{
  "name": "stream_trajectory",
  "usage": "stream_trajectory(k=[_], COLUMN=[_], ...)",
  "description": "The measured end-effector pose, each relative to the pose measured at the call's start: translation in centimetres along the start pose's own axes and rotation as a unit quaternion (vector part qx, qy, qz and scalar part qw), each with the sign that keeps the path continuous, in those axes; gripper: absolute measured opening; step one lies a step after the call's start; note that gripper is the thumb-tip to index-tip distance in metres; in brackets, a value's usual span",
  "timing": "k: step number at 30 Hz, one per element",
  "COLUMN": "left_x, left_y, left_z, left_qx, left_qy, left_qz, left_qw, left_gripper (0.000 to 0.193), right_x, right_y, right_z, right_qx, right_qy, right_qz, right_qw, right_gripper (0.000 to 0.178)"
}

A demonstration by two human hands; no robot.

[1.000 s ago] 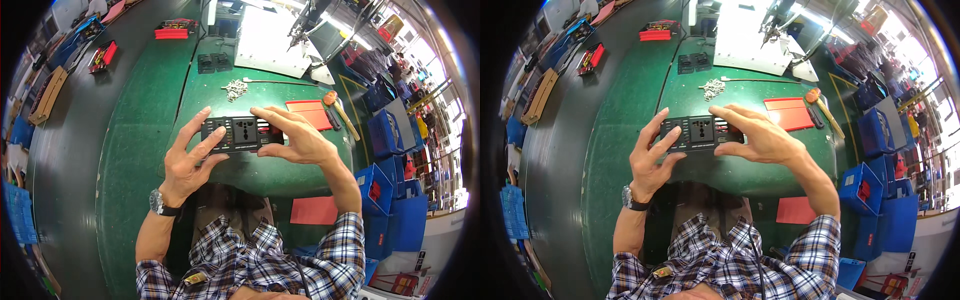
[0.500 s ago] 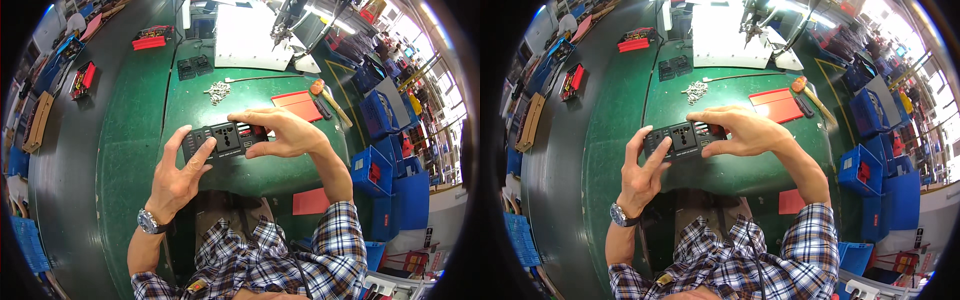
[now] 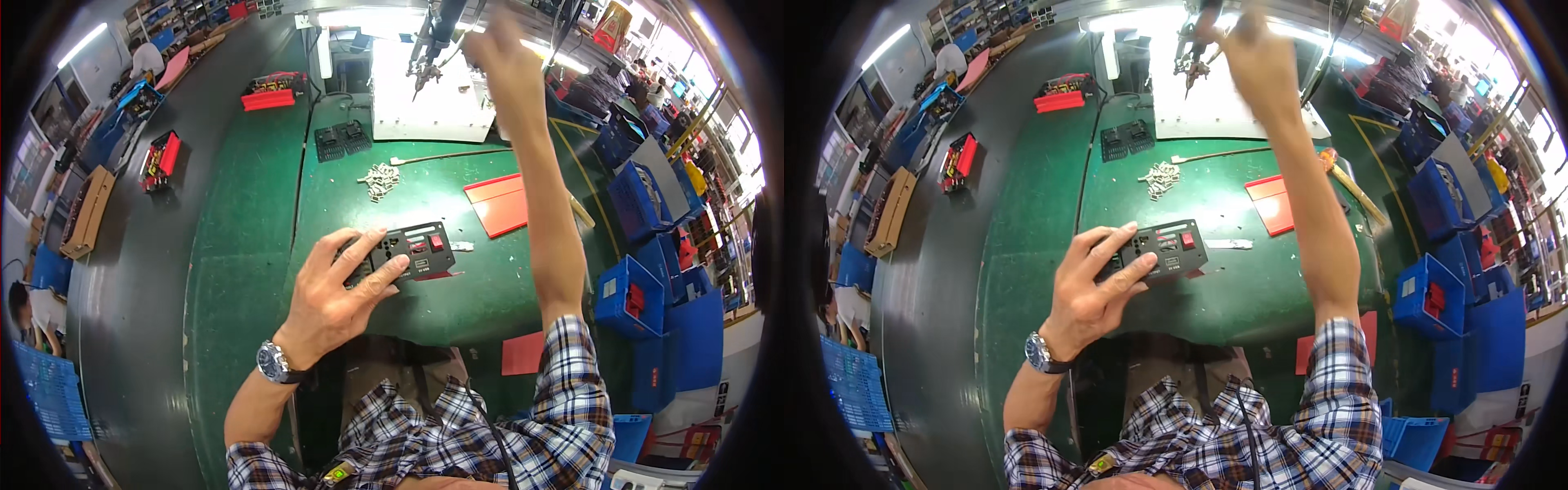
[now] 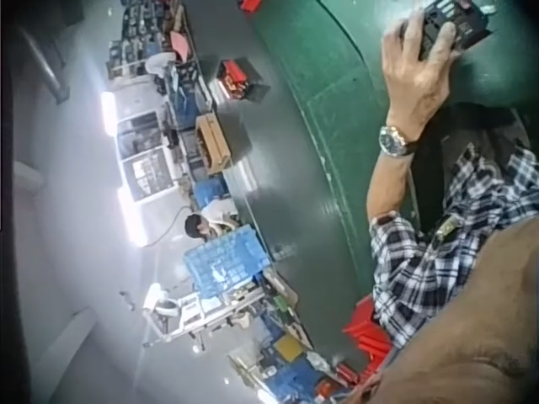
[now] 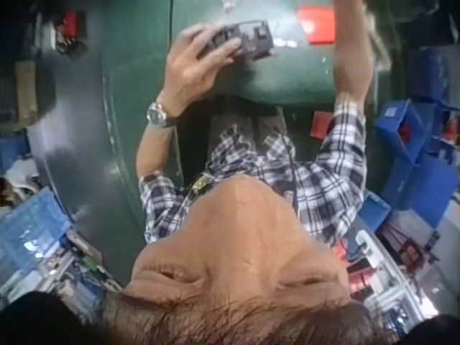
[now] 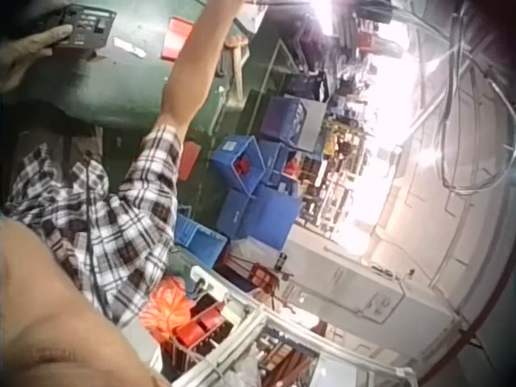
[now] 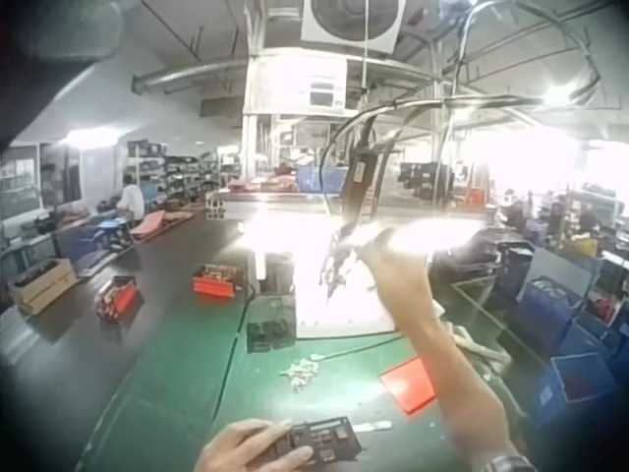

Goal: The worker is assembling electronic components into a housing and securing them with screws using an electric screwdriver.

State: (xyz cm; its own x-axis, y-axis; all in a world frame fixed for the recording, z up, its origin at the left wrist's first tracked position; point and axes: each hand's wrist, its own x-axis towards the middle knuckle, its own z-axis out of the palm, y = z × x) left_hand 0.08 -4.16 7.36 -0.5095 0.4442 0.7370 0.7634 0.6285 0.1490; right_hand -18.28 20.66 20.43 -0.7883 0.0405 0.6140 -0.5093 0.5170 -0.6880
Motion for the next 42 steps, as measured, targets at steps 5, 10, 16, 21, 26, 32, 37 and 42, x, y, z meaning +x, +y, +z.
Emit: stream_trajectory(k=[5, 10, 16, 21, 26, 32, 37, 42], left_x=[0.2, 1.1, 1.8, 1.4, 1.2, 0.8, 0.8, 1.1], left_y=[0.0, -0.8, -1.5, -1.6, -1.3, -1.3, -1.7, -1.2], left_z=[0.4, 0.7, 0.6, 0.4, 0.9, 0.7, 1.0, 0.9], left_qx=[-0.026, -0.03, -0.034, -0.035, -0.035, -0.03, -0.022, -0.02], left_qy=[0.004, 0.004, 0.01, 0.009, 0.013, 0.02, 0.013, 0.019], left_qz=[-0.012, -0.036, -0.027, -0.033, -0.028, -0.029, -0.037, -0.033], left_qw=[1.0, 0.999, 0.999, 0.999, 0.999, 0.999, 0.999, 0.999], left_gripper=[0.057, 0.056, 0.049, 0.049, 0.049, 0.049, 0.046, 0.042], right_x=[11.4, 7.6, -3.7, -5.8, -9.2, -10.0, -9.5, -8.7], right_y=[1.4, 6.5, -1.3, -4.3, -10.5, -9.3, -9.5, -7.5], right_z=[3.9, 3.3, -5.1, -8.5, -3.5, -3.4, -3.0, -2.9], right_qx=[0.419, 0.442, 0.356, 0.568, 0.417, 0.392, 0.36, 0.381], right_qy=[0.061, -0.123, 0.11, -0.065, 0.131, 0.108, 0.078, 0.124], right_qz=[0.051, -0.023, -0.134, -0.199, -0.163, -0.138, -0.109, -0.098], right_qw=[0.905, 0.888, 0.918, 0.796, 0.885, 0.903, 0.923, 0.911], right_gripper=[0.065, 0.025, 0.032, 0.032, 0.066, 0.065, 0.036, 0.03])
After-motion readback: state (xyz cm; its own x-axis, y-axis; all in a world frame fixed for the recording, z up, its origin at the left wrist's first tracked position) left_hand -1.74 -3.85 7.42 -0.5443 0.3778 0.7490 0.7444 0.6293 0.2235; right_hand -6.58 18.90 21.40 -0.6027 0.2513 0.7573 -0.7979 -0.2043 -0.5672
